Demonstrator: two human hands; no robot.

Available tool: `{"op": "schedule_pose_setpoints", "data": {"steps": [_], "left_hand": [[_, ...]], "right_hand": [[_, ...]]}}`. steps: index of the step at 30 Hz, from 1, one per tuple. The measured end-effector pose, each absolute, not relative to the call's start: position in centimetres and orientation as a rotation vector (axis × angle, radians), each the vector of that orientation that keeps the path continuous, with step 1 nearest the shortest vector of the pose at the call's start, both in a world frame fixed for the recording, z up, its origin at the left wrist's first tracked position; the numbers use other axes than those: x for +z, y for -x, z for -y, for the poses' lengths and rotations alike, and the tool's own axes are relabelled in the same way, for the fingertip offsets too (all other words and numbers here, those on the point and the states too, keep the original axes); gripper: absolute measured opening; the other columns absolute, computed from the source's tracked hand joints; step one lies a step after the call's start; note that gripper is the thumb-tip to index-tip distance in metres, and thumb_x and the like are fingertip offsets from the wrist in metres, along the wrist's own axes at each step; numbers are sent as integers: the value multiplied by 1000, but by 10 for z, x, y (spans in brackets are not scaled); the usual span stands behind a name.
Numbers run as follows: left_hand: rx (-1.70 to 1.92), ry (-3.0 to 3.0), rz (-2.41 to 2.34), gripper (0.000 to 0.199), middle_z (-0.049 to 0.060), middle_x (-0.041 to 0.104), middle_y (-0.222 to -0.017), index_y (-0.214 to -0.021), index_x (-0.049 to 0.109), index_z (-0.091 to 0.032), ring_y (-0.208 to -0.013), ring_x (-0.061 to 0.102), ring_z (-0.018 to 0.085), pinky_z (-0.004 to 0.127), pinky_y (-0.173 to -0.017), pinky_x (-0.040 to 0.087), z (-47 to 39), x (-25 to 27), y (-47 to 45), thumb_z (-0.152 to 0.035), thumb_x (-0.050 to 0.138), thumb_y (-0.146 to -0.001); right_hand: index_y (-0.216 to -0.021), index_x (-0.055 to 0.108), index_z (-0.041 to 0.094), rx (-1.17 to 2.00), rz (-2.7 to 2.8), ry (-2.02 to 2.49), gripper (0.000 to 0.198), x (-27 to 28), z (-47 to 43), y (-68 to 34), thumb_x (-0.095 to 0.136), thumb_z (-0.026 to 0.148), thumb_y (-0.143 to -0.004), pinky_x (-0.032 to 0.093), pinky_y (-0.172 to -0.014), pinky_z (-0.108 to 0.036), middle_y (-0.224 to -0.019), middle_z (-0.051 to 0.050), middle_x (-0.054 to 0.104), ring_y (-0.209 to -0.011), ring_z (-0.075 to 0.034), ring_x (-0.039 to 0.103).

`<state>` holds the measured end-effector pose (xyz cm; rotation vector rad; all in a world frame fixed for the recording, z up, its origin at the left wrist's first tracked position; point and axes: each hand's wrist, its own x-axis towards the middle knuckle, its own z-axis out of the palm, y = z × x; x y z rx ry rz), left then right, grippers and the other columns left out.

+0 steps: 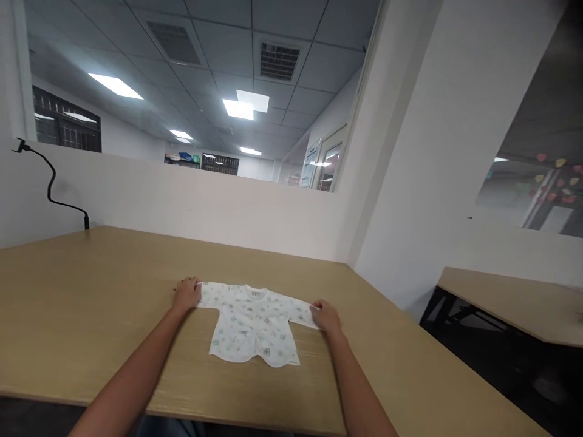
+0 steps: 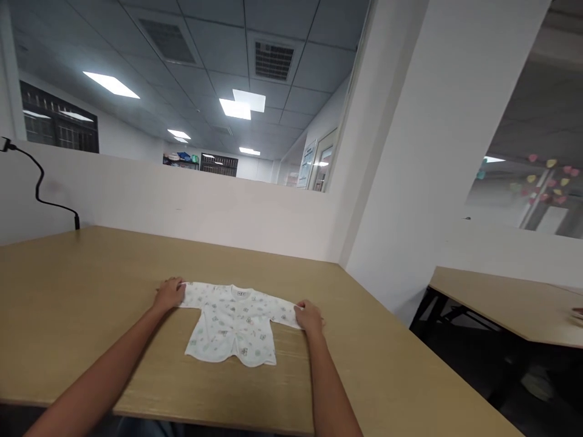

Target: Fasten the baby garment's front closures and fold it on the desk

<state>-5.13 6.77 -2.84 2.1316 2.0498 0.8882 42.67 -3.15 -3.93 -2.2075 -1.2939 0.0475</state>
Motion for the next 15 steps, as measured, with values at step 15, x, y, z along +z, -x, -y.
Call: {"op": "schedule_pose_setpoints", "data": {"steps": [15], "left_hand": [[1971, -1966, -1686, 25, 8, 67, -107, -99, 66, -23, -109, 55, 29, 40, -95, 40, -78, 105, 55, -40, 49, -93]], "right_hand": [[-90, 65, 17, -169, 1046, 1201, 39, 86, 25, -428, 62, 55, -79, 45, -83, -33, -88, -7, 68, -84, -21, 60]]}}
